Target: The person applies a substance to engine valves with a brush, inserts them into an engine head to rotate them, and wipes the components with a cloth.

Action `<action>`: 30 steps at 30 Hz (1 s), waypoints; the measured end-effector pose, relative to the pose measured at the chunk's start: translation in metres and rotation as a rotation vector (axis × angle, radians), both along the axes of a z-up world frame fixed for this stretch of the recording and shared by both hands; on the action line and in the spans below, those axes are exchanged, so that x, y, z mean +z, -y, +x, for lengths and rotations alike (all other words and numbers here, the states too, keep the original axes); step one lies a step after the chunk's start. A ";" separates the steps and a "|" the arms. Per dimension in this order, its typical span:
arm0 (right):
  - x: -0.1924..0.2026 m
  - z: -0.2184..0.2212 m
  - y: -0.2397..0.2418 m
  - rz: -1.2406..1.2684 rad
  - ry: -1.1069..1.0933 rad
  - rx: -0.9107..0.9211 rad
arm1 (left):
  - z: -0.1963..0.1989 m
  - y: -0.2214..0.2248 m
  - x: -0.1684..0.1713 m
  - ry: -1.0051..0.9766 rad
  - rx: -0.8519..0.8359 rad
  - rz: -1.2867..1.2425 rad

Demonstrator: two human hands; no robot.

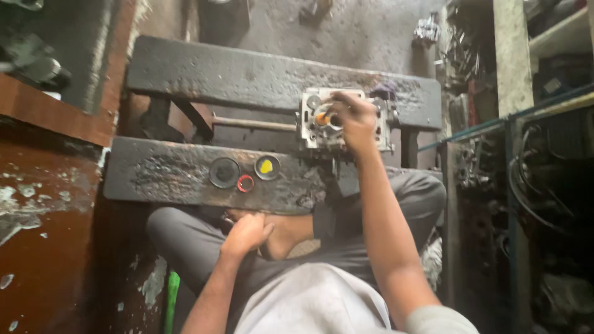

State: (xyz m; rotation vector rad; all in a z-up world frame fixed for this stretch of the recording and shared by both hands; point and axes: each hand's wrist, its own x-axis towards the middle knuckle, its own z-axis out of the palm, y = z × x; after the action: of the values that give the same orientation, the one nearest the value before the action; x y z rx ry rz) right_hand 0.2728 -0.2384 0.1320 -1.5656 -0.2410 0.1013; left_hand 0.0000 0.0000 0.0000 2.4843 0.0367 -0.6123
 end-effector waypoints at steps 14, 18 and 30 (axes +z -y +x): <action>0.055 -0.041 -0.006 -0.665 0.598 -0.107 | 0.014 0.015 0.049 -0.058 -0.076 0.037; 0.113 -0.060 0.017 -0.219 0.544 -0.263 | 0.044 0.013 0.105 0.223 0.048 -0.276; 0.025 -0.122 0.013 0.698 -0.745 -0.382 | 0.074 0.044 0.135 0.166 0.677 -1.410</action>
State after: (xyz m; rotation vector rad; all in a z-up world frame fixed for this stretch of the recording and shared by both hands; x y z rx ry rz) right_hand 0.1512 -0.2513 0.1573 -0.7750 0.5595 0.2598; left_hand 0.0739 -0.0440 0.1345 1.0213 0.2646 -0.0287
